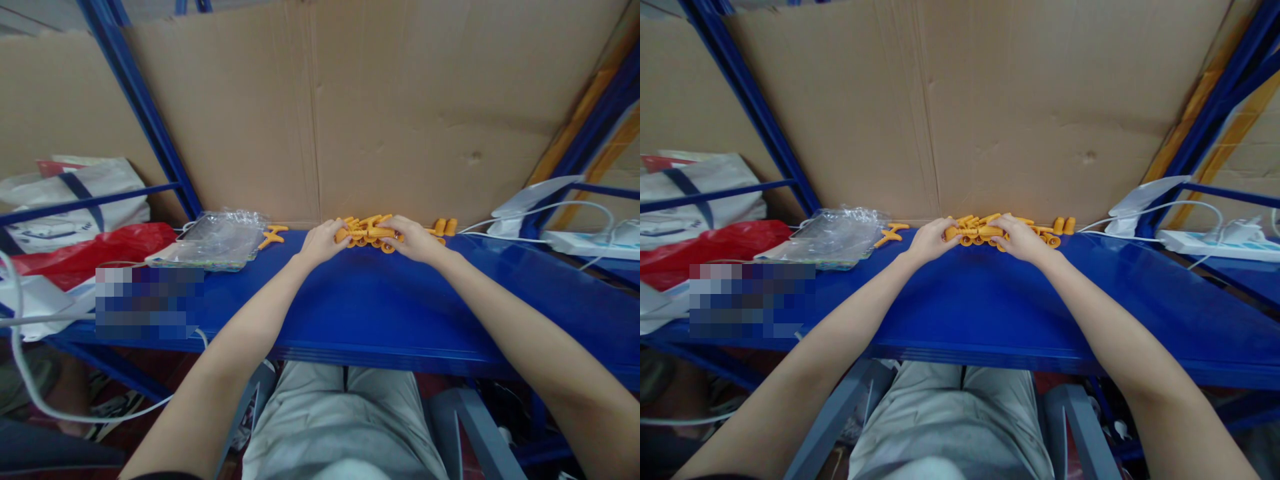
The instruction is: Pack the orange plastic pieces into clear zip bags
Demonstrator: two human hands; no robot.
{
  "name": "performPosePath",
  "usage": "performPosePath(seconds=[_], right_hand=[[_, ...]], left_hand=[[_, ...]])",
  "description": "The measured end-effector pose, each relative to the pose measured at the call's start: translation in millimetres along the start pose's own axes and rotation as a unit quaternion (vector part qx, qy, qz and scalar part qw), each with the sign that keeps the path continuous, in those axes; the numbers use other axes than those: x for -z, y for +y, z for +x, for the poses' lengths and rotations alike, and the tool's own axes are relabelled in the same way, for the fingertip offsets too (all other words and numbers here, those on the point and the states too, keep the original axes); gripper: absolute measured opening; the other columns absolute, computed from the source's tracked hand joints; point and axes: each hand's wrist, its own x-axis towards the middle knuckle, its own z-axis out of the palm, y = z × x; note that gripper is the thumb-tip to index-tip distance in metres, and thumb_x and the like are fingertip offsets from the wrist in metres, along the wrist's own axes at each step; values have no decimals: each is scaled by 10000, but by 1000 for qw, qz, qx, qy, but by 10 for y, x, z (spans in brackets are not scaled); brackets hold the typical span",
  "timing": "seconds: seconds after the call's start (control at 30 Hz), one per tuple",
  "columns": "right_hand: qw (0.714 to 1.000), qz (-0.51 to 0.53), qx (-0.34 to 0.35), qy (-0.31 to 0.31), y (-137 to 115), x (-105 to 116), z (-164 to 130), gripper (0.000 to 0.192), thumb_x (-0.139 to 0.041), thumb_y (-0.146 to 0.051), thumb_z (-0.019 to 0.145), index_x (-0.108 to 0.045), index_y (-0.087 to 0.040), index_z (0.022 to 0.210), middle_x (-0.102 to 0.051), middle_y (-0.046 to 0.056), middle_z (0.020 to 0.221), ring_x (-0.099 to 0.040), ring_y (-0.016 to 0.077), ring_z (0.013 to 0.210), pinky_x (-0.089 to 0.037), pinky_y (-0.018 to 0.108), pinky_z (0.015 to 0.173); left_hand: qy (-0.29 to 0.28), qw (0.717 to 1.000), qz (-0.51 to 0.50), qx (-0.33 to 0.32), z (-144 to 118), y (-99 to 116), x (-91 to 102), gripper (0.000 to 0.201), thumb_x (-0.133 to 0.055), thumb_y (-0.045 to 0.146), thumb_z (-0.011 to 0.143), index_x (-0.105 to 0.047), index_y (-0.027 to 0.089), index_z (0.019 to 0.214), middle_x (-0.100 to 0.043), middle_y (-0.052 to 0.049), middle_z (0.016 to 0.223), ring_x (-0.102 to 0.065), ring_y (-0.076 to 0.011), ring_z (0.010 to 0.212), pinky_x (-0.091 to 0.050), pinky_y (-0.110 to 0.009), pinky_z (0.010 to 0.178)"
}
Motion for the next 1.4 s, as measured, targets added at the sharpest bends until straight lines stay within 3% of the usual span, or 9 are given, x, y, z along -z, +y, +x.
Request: performPosePath(seconds=[0.37, 0.67, 0.97, 1.2, 1.3, 1.4], right_hand=[[999, 10, 41, 21, 84, -69, -14, 286, -620, -251, 864, -702, -199, 1133, -713, 127, 1137, -661, 283, 1057, -521, 480, 935], [999, 10, 28, 23, 35, -91, -4, 274, -636, -250, 857, -709, -190, 1114, -723, 125, 1131, -670, 287, 1062, -522, 470, 941], [999, 34, 39, 17, 37, -63, -15, 256, -633, -263, 861, -714, -197, 1095, -726, 116, 1116, -669, 276, 1048, -521, 465, 936], [997, 73, 9, 9, 44, 24, 15, 297, -691, -277, 818, -712, -218, 1108, -707, 113, 1146, -658, 277, 1060, -516, 488, 965], [986, 156, -41, -41, 109, 66, 11, 466, -739, -281, 768, -657, -221, 1222, -663, 114, 1224, -683, 240, 984, -563, 447, 900], [957, 259, -104, -74, 143, 93, -8, 577, -766, -270, 737, -600, -220, 1287, -626, 112, 1279, -709, 202, 915, -597, 393, 833]], left_hand=[[51, 996, 12, -79, 42, -102, -89, 233, -630, 343, 880, -651, 196, 1059, -710, -68, 987, -674, -217, 933, -496, -286, 774], [38, 997, 20, -57, 35, -72, -94, 251, -638, 322, 889, -654, 188, 1101, -718, -74, 1019, -681, -222, 965, -500, -292, 802], [47, 995, 18, -90, 35, -95, -101, 244, -630, 331, 891, -651, 185, 1085, -704, -78, 1017, -671, -217, 971, -498, -286, 801], [63, 995, 9, -83, 48, -98, -112, 259, -639, 338, 881, -656, 197, 1097, -708, -71, 1015, -671, -214, 946, -500, -289, 780], [63, 995, 12, -81, 55, -100, -107, 246, -638, 331, 881, -660, 196, 1087, -711, -71, 1029, -671, -213, 960, -502, -285, 778], [63, 995, 13, -76, 57, -115, -97, 245, -639, 329, 880, -658, 195, 1084, -712, -73, 1029, -671, -214, 957, -504, -288, 781]])
